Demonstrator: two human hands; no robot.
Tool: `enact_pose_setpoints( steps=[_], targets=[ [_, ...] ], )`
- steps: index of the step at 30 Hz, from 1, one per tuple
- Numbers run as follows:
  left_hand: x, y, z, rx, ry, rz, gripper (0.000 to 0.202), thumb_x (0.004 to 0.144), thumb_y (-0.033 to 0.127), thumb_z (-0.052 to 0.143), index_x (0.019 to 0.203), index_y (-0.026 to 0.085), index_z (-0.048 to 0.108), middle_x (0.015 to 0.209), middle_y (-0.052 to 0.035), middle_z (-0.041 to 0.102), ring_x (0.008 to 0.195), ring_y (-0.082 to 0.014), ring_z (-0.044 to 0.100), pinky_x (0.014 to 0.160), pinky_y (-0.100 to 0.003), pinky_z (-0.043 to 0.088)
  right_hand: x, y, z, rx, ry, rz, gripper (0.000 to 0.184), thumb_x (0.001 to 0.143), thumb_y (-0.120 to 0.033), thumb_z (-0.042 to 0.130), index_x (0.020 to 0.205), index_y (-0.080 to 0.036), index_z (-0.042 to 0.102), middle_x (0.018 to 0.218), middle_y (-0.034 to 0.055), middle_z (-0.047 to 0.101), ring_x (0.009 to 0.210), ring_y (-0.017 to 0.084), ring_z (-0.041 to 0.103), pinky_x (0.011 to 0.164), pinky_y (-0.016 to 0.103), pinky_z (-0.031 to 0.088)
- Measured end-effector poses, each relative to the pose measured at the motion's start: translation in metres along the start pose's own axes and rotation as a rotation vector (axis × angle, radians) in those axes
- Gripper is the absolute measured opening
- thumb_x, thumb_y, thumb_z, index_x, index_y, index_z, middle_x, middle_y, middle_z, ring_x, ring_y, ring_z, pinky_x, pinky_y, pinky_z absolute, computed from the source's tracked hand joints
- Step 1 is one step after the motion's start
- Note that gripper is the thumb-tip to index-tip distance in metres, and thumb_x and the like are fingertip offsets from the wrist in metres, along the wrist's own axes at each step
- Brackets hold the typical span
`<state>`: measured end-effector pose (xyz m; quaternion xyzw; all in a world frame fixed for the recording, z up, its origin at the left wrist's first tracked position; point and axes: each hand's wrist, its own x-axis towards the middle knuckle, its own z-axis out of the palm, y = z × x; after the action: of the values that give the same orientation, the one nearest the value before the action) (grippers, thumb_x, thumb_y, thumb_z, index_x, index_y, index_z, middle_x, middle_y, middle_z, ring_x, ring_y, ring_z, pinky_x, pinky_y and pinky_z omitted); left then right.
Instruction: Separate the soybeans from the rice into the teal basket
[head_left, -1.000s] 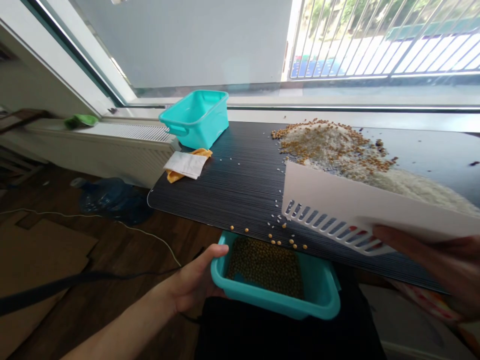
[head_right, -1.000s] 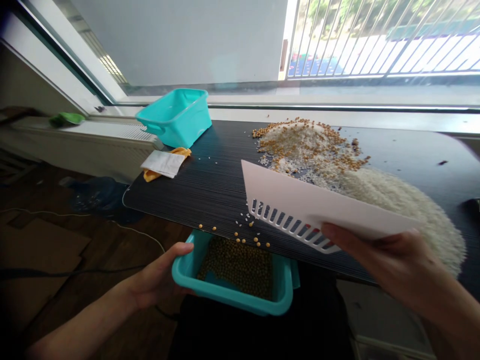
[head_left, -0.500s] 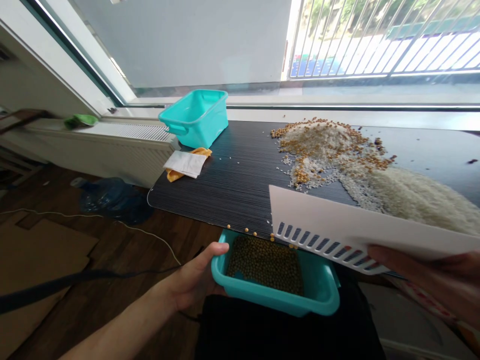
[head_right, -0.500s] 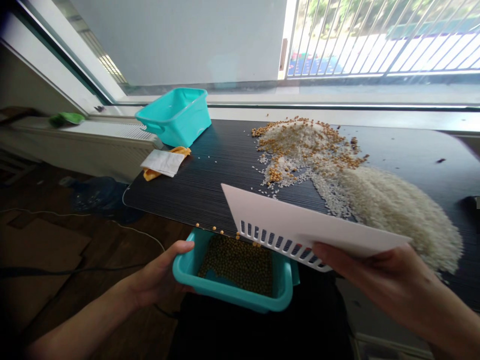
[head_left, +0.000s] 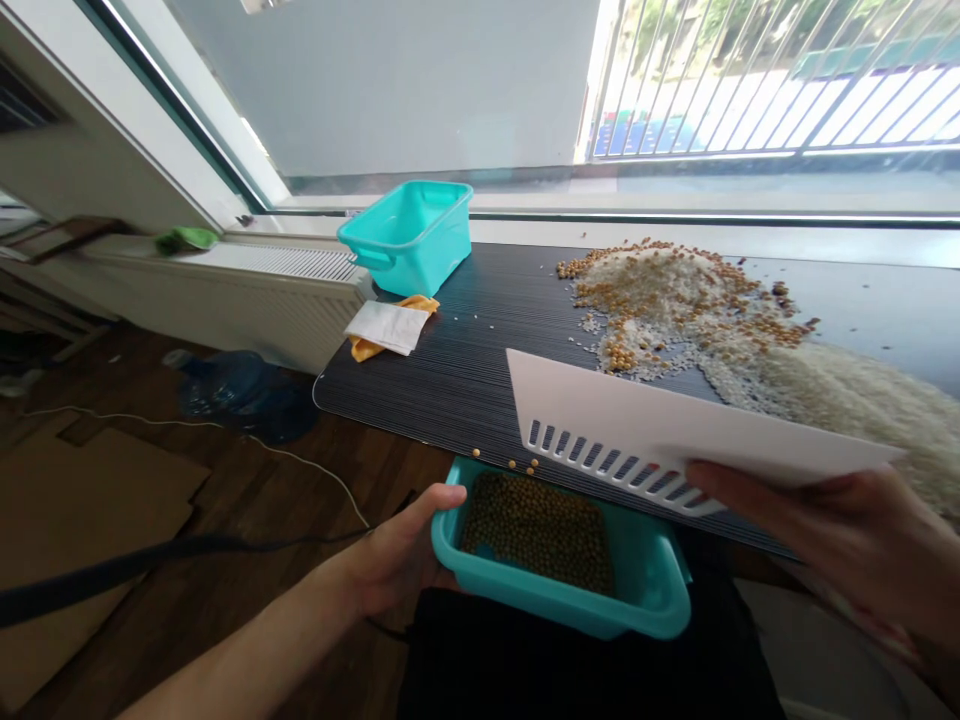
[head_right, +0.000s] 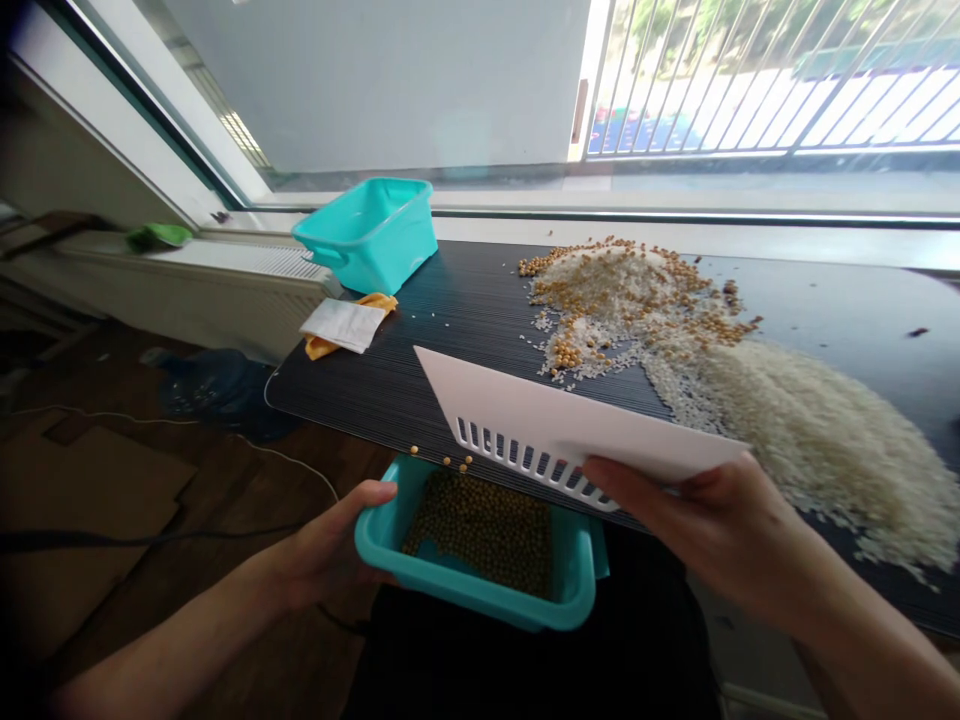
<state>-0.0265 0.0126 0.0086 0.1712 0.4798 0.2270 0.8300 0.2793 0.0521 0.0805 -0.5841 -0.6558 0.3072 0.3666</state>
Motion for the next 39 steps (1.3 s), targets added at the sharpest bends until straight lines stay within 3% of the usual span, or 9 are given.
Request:
enact_pose_setpoints(
  steps=[4, 11, 16, 21, 26, 30, 39],
  targets=[
    [-0.003, 0.002, -0.002, -0.028, -0.033, -0.003, 0.049, 0.08, 0.054, 0.058, 0.11, 0.017, 0.069, 0.101, -0.0095, 0.074, 0.088, -0.0216, 0.065, 0.078, -0.033, 0.051, 0.003, 0.003, 0.011, 0.186, -0.189, 0.012, 0.024, 0.065, -0.047, 0.075, 0.08, -0.03, 0.078, 0.078, -0.0006, 0.074, 0.068, 0.024, 0.071, 0.07, 0.038, 0.06],
    [-0.009, 0.004, -0.007, -0.02, -0.013, -0.001, 0.047, 0.082, 0.053, 0.056, 0.109, 0.018, 0.07, 0.103, -0.0087, 0.074, 0.087, -0.0211, 0.066, 0.081, -0.034, 0.051, 0.016, 0.001, 0.03, 0.189, -0.182, -0.042, 0.028, 0.07, -0.046, 0.072, 0.09, -0.028, 0.078, 0.087, -0.0004, 0.075, 0.08, 0.024, 0.072, 0.077, 0.037, 0.059],
    [-0.014, 0.003, -0.01, -0.033, -0.006, 0.028, 0.046, 0.082, 0.054, 0.056, 0.108, 0.018, 0.07, 0.099, -0.008, 0.075, 0.086, -0.0217, 0.067, 0.08, -0.035, 0.051, 0.001, -0.005, 0.038, 0.202, -0.281, -0.076, 0.019, 0.073, -0.04, 0.071, 0.09, -0.034, 0.077, 0.083, -0.005, 0.075, 0.072, 0.021, 0.072, 0.066, 0.029, 0.061],
    [-0.014, -0.005, -0.007, -0.031, 0.104, 0.043, 0.046, 0.082, 0.052, 0.059, 0.109, 0.016, 0.069, 0.095, -0.0077, 0.076, 0.081, -0.0192, 0.067, 0.075, -0.028, 0.05, -0.025, -0.004, 0.055, 0.241, 0.03, 0.03, 0.021, 0.075, -0.041, 0.068, 0.094, -0.035, 0.076, 0.085, -0.0049, 0.075, 0.076, 0.023, 0.072, 0.07, 0.034, 0.061],
    [-0.005, -0.01, 0.002, -0.018, 0.031, -0.001, 0.062, 0.077, 0.058, 0.062, 0.12, 0.013, 0.063, 0.103, -0.0095, 0.075, 0.1, -0.0254, 0.066, 0.088, -0.032, 0.048, -0.029, 0.015, 0.06, 0.032, 0.32, 0.074, 0.028, 0.072, -0.05, 0.067, 0.086, -0.027, 0.077, 0.081, 0.0006, 0.075, 0.067, 0.025, 0.072, 0.061, 0.033, 0.062],
    [0.003, -0.011, 0.013, -0.007, -0.005, -0.018, 0.064, 0.079, 0.057, 0.06, 0.125, 0.012, 0.059, 0.108, -0.0107, 0.073, 0.105, -0.0278, 0.064, 0.088, -0.035, 0.048, -0.032, 0.024, 0.037, -0.052, 0.484, 0.167, 0.029, 0.071, -0.049, 0.066, 0.078, -0.023, 0.075, 0.074, 0.003, 0.075, 0.068, 0.026, 0.072, 0.065, 0.034, 0.061],
    [0.017, -0.013, 0.033, -0.001, -0.038, -0.055, 0.058, 0.08, 0.056, 0.06, 0.121, 0.015, 0.061, 0.108, -0.009, 0.072, 0.103, -0.0267, 0.064, 0.088, -0.037, 0.049, -0.043, 0.056, -0.036, -0.356, 0.627, 0.334, 0.028, 0.07, -0.05, 0.067, 0.064, -0.024, 0.072, 0.063, 0.0094, 0.071, 0.076, 0.033, 0.071, 0.055, 0.035, 0.056]
  ],
)
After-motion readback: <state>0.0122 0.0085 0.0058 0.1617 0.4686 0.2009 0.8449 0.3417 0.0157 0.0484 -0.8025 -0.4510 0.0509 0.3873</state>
